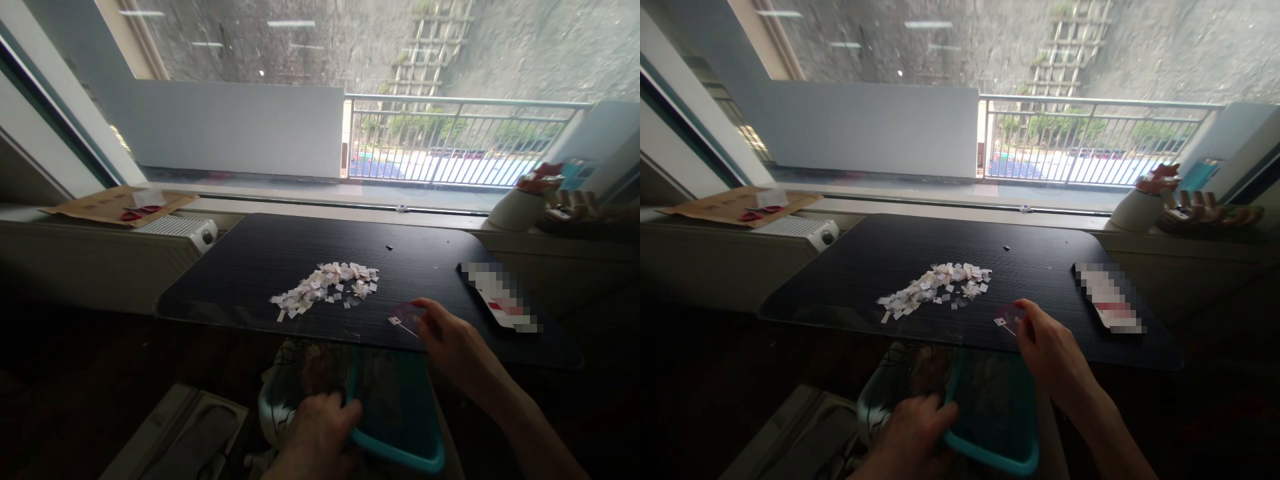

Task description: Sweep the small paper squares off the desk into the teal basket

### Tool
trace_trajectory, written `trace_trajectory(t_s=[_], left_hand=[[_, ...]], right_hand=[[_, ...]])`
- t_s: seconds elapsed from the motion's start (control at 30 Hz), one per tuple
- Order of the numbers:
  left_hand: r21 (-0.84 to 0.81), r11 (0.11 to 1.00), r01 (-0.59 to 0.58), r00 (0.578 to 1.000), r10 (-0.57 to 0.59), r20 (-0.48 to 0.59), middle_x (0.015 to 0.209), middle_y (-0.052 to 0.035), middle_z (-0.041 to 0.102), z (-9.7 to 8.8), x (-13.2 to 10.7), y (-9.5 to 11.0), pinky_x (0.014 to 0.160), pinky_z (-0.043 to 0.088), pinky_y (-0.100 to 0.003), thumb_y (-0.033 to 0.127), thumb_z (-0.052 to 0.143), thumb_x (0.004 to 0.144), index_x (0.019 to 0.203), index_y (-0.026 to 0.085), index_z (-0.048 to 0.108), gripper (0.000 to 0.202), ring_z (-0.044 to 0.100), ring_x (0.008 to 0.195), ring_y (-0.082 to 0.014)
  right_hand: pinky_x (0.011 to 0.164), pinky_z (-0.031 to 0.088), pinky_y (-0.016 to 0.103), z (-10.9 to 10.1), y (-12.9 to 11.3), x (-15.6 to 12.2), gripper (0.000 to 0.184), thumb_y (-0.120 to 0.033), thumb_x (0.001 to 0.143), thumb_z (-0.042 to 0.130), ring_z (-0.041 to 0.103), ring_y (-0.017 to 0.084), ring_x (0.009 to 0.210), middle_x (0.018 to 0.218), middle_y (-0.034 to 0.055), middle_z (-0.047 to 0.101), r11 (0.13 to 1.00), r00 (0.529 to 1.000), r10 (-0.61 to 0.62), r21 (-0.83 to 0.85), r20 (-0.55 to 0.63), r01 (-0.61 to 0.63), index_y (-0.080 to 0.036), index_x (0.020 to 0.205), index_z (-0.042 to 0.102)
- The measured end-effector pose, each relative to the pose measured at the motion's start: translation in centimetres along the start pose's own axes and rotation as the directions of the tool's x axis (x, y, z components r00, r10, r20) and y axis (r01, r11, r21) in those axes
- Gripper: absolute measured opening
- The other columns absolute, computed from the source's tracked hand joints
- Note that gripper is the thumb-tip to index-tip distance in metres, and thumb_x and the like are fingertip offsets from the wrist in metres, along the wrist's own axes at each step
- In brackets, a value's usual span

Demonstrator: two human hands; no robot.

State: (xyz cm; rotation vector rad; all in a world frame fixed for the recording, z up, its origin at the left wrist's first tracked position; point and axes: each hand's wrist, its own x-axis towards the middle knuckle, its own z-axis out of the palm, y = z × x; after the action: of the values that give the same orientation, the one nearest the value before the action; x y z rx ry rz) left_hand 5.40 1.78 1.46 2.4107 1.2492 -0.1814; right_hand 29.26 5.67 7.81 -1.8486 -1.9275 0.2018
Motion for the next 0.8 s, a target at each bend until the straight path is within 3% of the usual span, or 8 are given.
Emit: trace_trajectory(t_s=[0.13,0.27,0.47,0.8], left_hand=[[-0.017,1.000,-0.002,1.000,0.002,-0.001,0.088,-0.0042,0.062,-0.1,0.0,0.2,0.070,0.048,-0.039,0.029,0.059,0.076,0.092,0.025,0.058,0.016,0.061,0.081,-0.0285],[0.000,1.000,0.001,1.000,-0.001,-0.002,0.089,-0.0044,0.062,0.0,0.1,0.3,0.070,0.048,-0.039,0.029,0.060,0.076,0.094,0.025,0.058,0.019,0.061,0.082,-0.0288],[0.015,1.000,-0.012,1.000,0.013,-0.026,0.089,-0.0040,0.062,0.3,0.1,0.2,0.068,0.049,-0.037,0.029,0.061,0.075,0.093,0.025,0.058,0.019,0.061,0.081,-0.0284],[0.012,0.999,-0.037,0.995,0.038,-0.097,0.084,-0.0025,0.062,0.8,0.1,0.1,0.065,0.049,-0.035,0.028,0.062,0.074,0.091,0.026,0.057,0.017,0.061,0.076,-0.0264]], right_hand=[[0.055,0.046,0.025,-0.6,1.3,-1.0,0.033,-0.029,0.087,0.043,0.063,0.017,0.059,0.075,0.0023,0.067,0.998,0.998,0.021,-0.051,-0.058,-0.024,-0.018,0.115,0.056],[0.060,0.049,0.030,-0.1,0.7,-0.7,0.035,-0.026,0.086,0.041,0.067,0.021,0.066,0.084,0.0078,0.070,0.991,0.988,0.007,-0.128,-0.156,-0.027,-0.015,0.115,0.057],[0.058,0.050,0.026,1.2,-2.0,-0.4,0.035,-0.024,0.089,0.037,0.068,0.018,0.069,0.092,0.0084,0.071,0.995,0.987,-0.096,-0.027,-0.126,0.093,-0.016,0.117,0.055],[0.061,0.052,0.029,1.5,-0.5,-1.0,0.034,-0.025,0.088,0.039,0.069,0.020,0.071,0.094,0.0090,0.071,0.992,0.986,-0.085,-0.108,-0.146,0.069,-0.016,0.117,0.055]])
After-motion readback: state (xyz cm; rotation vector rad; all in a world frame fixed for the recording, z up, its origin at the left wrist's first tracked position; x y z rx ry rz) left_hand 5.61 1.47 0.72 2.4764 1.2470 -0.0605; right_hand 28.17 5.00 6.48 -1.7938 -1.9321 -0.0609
